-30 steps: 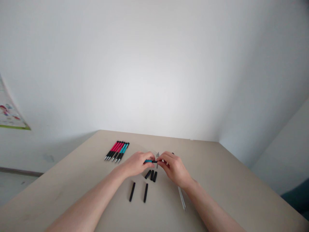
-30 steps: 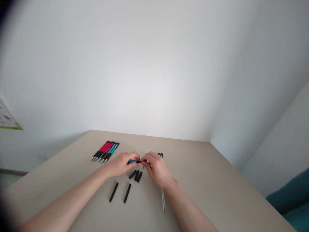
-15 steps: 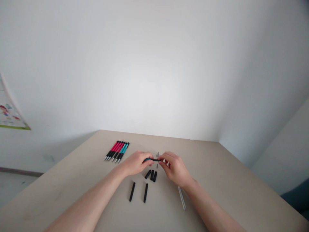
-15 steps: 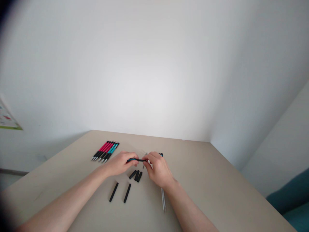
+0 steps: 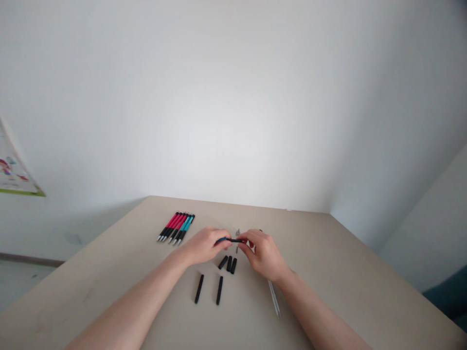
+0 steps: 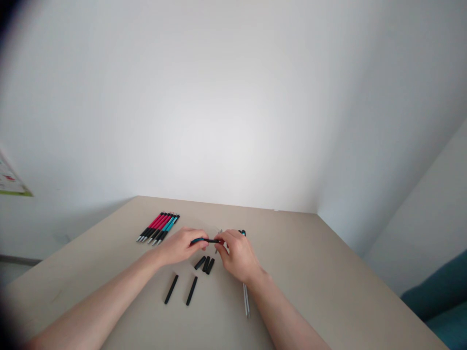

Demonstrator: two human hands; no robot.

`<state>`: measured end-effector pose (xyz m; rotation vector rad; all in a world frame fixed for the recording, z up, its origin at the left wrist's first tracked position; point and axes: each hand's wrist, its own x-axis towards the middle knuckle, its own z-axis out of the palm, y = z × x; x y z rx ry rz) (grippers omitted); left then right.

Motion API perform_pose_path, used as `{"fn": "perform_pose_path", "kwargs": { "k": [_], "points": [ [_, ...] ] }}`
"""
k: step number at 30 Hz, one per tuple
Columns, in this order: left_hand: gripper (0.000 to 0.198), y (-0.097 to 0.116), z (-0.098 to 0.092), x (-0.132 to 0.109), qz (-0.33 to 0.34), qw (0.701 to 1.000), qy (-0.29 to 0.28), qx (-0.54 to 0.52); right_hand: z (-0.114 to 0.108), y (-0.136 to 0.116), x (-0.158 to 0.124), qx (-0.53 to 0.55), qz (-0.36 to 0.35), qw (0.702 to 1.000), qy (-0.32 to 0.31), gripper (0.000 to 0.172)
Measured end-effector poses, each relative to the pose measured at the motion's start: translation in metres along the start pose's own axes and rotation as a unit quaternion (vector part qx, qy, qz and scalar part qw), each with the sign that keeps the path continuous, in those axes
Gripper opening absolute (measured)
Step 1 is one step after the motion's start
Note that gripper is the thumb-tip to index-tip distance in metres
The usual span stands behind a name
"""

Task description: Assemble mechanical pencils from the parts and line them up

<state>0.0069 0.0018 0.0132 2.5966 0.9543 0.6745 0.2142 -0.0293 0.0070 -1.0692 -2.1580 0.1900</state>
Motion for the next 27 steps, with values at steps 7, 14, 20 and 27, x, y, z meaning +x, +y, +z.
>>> {"fn": "perform_pose_path", "kwargs": {
  "k": [7,14,20,27],
  "points": [
    [0.018,0.0008,-0.0010,-0.0002,-0.005,1.000,0.001,-0.014,0.0021,0.0039,-0.0006,0.004,-0.008,1.000,0.012,0.014],
    [0.015,0.0003,0.0005,-0.0009,0.000,1.000,0.011,-0.014,0.0019,0.0026,-0.0006,-0.012,-0.012,1.000,0.001,0.020],
    [0.028,0.0049,-0.0024,0.0002,0.024,1.000,0.008,0.018,0.0021,-0.0022,0.0009,0.001,0.000,1.000,-0.002,0.015],
    [0.025,0.0046,-0.0021,-0.0005,0.028,0.999,0.004,0.025,0.0004,-0.0025,0.0014,-0.047,0.015,0.999,-0.012,0.032]
  ]
}}
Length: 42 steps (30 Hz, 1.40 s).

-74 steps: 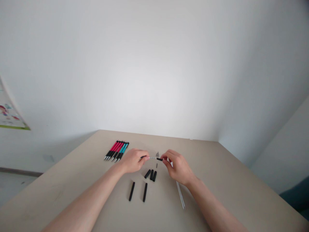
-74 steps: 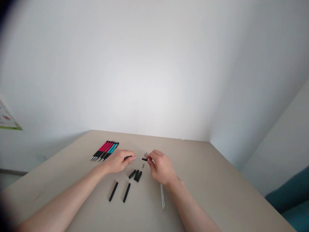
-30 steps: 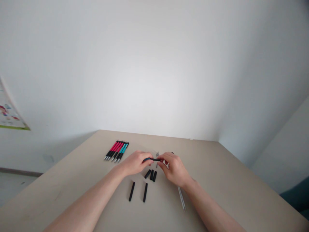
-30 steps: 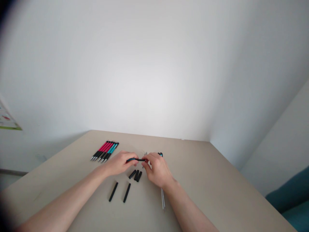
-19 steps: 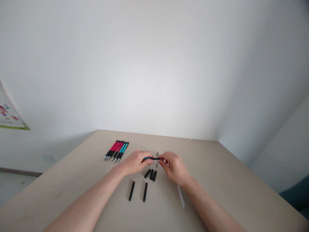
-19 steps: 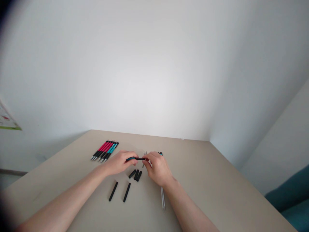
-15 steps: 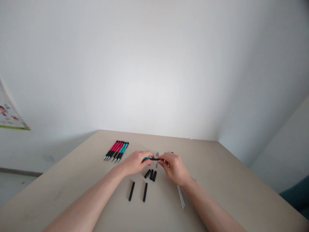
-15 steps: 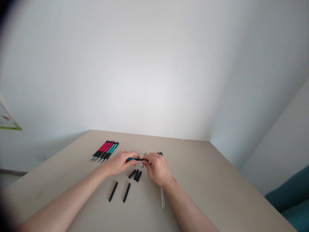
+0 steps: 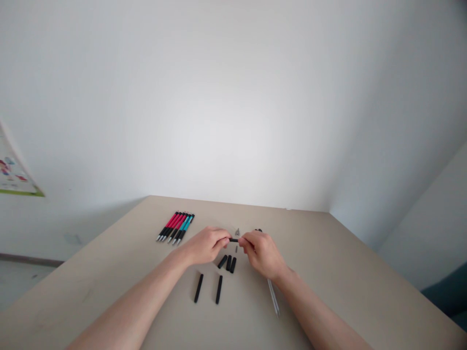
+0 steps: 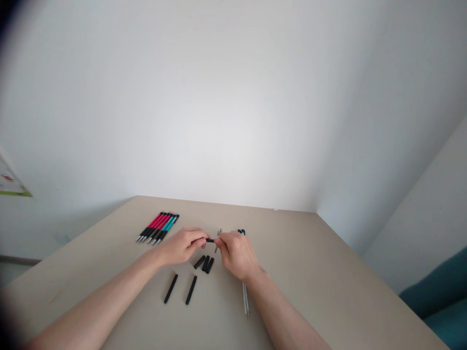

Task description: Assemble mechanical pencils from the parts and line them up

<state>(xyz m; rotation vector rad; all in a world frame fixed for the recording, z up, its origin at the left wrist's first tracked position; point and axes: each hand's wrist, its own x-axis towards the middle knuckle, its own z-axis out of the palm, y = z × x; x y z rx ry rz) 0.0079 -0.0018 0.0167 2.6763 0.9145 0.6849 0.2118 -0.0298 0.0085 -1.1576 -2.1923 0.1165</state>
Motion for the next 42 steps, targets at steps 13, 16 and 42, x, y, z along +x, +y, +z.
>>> {"fn": "perform_pose_path", "kwargs": {
  "k": [13,16,42],
  "points": [
    [0.012,-0.0019,0.0014,-0.0007,-0.008,0.999,0.041,-0.012,-0.0005,-0.0003,-0.0008,-0.015,0.000,1.000,-0.001,0.033],
    [0.011,0.0002,-0.0004,-0.0004,-0.012,0.999,0.050,-0.004,-0.0003,-0.0007,-0.0005,-0.013,-0.003,1.000,0.003,0.032],
    [0.010,-0.0010,0.0026,0.0017,0.004,0.998,0.053,0.036,0.0047,0.0027,0.0001,-0.012,0.006,1.000,0.005,0.031]
  ]
}}
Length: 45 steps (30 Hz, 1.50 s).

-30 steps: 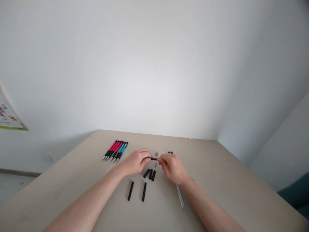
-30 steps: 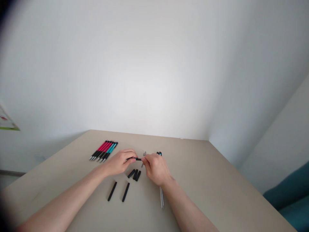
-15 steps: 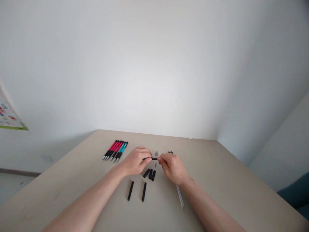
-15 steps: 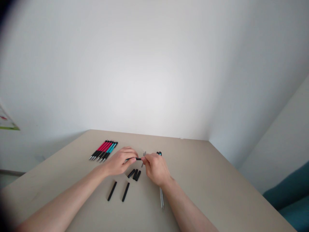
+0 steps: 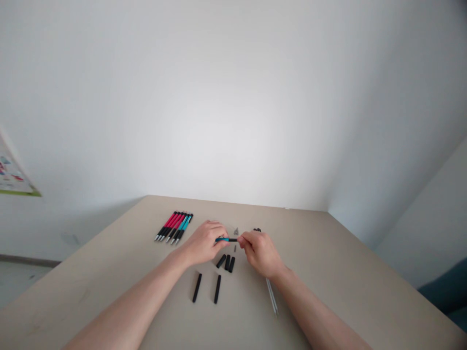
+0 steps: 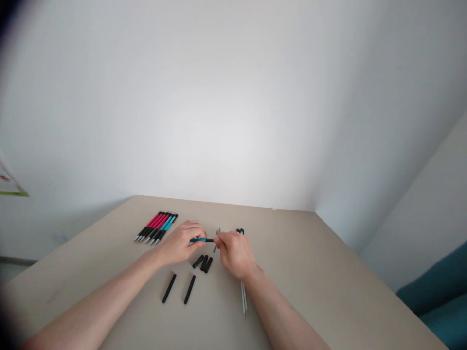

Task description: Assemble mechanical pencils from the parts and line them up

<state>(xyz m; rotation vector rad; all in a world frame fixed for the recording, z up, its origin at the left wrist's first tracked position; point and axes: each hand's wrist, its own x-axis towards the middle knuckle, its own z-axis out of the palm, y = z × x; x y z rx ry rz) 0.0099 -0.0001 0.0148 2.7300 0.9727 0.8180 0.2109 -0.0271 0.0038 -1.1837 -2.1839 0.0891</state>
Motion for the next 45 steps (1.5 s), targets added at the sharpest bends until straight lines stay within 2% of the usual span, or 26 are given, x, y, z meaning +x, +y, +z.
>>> {"fn": "perform_pose_path", "kwargs": {
  "k": [6,9,11,13,15,20,30,45],
  "points": [
    [0.005,-0.001,0.003,-0.001,-0.040,0.999,-0.012,-0.021,0.002,0.003,0.002,0.001,0.014,1.000,-0.010,0.031],
    [0.007,-0.006,0.005,-0.001,-0.070,0.997,-0.013,-0.018,0.003,0.011,0.003,-0.010,0.056,0.998,0.012,0.038],
    [0.008,-0.010,0.008,-0.002,-0.088,0.996,-0.007,-0.010,0.004,0.018,0.004,-0.034,0.080,0.996,0.038,0.033],
    [0.009,-0.016,0.010,-0.003,-0.108,0.994,0.002,-0.001,0.005,0.024,0.004,-0.043,0.071,0.996,0.040,0.024],
    [0.008,-0.020,0.012,-0.003,-0.128,0.992,0.009,0.008,0.008,0.026,0.003,-0.037,0.049,0.998,0.018,0.020],
    [0.005,-0.023,0.015,-0.004,-0.157,0.987,-0.003,0.012,0.014,0.022,0.001,-0.049,0.045,0.996,-0.061,0.028],
    [0.006,-0.018,0.010,-0.003,-0.171,0.985,-0.020,0.014,0.013,0.013,0.001,-0.076,0.070,0.988,-0.113,0.037],
    [0.006,-0.018,0.010,-0.003,-0.169,0.985,-0.021,0.023,0.009,0.013,0.001,-0.066,0.070,0.990,-0.106,0.027]
  ]
}}
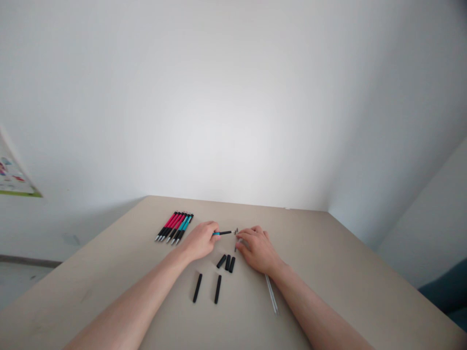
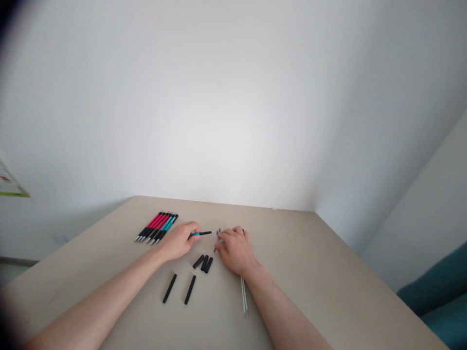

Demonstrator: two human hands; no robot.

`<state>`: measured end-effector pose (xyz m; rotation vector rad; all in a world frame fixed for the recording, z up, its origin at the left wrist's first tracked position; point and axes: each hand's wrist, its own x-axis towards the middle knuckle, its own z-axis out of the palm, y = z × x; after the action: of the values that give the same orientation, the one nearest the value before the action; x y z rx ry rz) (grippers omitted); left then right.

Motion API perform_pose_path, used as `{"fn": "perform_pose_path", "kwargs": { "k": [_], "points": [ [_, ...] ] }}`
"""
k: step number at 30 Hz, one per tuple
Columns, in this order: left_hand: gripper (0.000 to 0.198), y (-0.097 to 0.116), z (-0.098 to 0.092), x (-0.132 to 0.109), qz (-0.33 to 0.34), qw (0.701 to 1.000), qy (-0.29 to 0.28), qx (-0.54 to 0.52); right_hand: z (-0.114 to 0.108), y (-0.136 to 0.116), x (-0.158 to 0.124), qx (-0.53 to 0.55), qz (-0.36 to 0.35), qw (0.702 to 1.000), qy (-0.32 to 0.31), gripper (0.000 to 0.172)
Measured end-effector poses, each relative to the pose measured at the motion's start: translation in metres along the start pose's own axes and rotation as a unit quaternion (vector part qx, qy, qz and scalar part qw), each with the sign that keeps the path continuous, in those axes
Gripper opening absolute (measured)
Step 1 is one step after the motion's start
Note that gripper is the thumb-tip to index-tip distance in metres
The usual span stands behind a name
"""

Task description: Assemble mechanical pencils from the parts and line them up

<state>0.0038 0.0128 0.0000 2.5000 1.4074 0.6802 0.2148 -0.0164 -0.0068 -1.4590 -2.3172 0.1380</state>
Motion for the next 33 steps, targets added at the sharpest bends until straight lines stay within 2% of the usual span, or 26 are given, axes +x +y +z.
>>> {"fn": "perform_pose_path", "kwargs": {
  "k": [11,19,21,25,28,33],
  "points": [
    [0.005,-0.003,0.001,-0.001,0.022,1.000,0.013,-0.007,0.000,0.003,-0.001,0.009,-0.005,1.000,0.006,0.028],
    [0.020,0.001,-0.006,-0.001,0.037,0.999,0.001,0.007,-0.004,0.002,-0.001,0.047,-0.036,0.997,0.051,0.030],
    [0.021,0.003,-0.007,-0.001,0.033,0.999,-0.006,0.016,-0.008,-0.002,-0.003,0.059,-0.070,0.995,0.040,0.030],
    [0.026,0.004,-0.008,-0.001,0.024,0.999,-0.007,0.035,-0.016,-0.012,-0.007,0.083,-0.145,0.986,-0.020,0.027],
    [0.027,0.003,-0.008,-0.001,0.013,0.999,-0.011,0.047,-0.018,-0.014,-0.008,0.091,-0.155,0.982,-0.058,0.024],
    [0.025,0.001,-0.007,-0.002,0.015,0.999,-0.018,0.048,-0.019,-0.012,-0.008,0.090,-0.163,0.980,-0.076,0.020]
  ]
}}
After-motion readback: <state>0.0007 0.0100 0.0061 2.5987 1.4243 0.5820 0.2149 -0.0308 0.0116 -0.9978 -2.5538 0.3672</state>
